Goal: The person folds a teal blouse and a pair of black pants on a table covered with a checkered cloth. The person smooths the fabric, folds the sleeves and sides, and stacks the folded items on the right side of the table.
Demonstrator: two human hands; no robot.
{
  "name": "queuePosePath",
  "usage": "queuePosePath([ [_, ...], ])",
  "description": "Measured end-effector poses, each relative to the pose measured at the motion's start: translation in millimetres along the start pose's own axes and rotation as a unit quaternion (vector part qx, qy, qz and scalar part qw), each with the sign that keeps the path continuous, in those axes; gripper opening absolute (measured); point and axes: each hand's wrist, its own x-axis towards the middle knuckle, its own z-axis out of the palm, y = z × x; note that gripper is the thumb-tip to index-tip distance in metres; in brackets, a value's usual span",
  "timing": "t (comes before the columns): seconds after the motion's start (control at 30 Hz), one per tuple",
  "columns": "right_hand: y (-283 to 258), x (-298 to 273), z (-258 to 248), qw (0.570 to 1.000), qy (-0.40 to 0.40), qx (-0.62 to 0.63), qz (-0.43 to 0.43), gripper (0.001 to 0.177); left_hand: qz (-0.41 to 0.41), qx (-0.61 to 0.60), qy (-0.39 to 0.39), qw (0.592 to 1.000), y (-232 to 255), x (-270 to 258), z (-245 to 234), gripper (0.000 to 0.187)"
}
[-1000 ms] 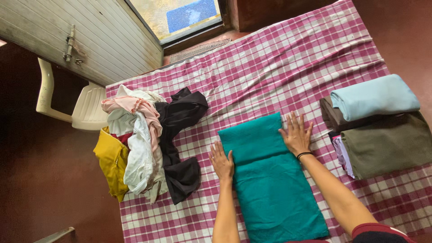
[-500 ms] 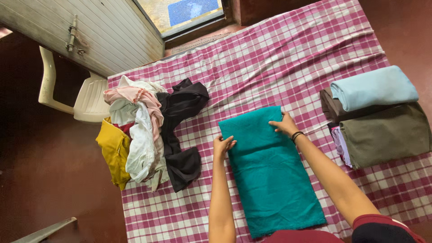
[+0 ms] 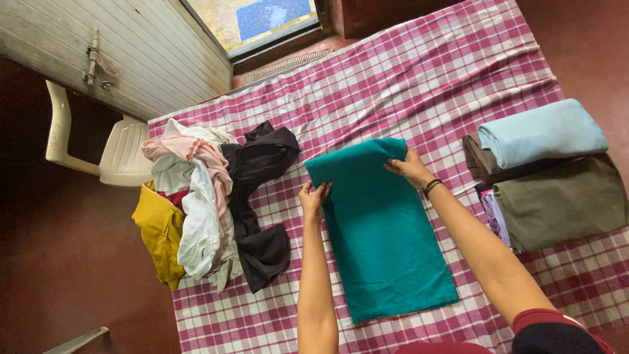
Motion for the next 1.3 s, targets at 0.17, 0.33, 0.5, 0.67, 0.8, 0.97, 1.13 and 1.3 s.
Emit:
queuePosePath([
  [0.17,1,-24,-4,0.998,-0.019,0.037,-0.037,0.040,0.047,-0.023,-0.033,0.998,17,-34,4,0.026],
  [0.33,11,-48,-14,0.995,-0.032,0.075,-0.064,0.039,0.103,-0.001,-0.066,0.993,9,-55,-7,0.023],
  [0.5,21,-89,-38,0.993,-0.062,0.101,0.001,0.019,0.078,0.015,-0.066,0.995,-20,-85,-41,0.018],
  [0.67,38,-117,-40,1.000,-0.002,-0.006,0.000,0.026,0.021,-0.033,-0.002,0.999,-33,-106,-50,0.035],
  [0.8,50,-133,-25,0.981,0.072,-0.173,-0.042,0.025,0.154,0.183,0.013,0.971,-43,-129,-43,0.063],
  [0.97,57,-136,-15,0.908,0.204,-0.357,-0.084,0.030,0.169,0.333,0.061,0.925,-34,-151,-28,0.055],
  [1.13,50,-120,-9,0.844,0.263,-0.452,-0.115,0.025,0.291,0.550,0.087,0.778,-17,-168,9,0.048],
  [1.3,29,-102,20,0.823,0.292,-0.485,-0.052,0.028,0.282,0.678,0.015,0.678,-33,-156,38,0.049],
])
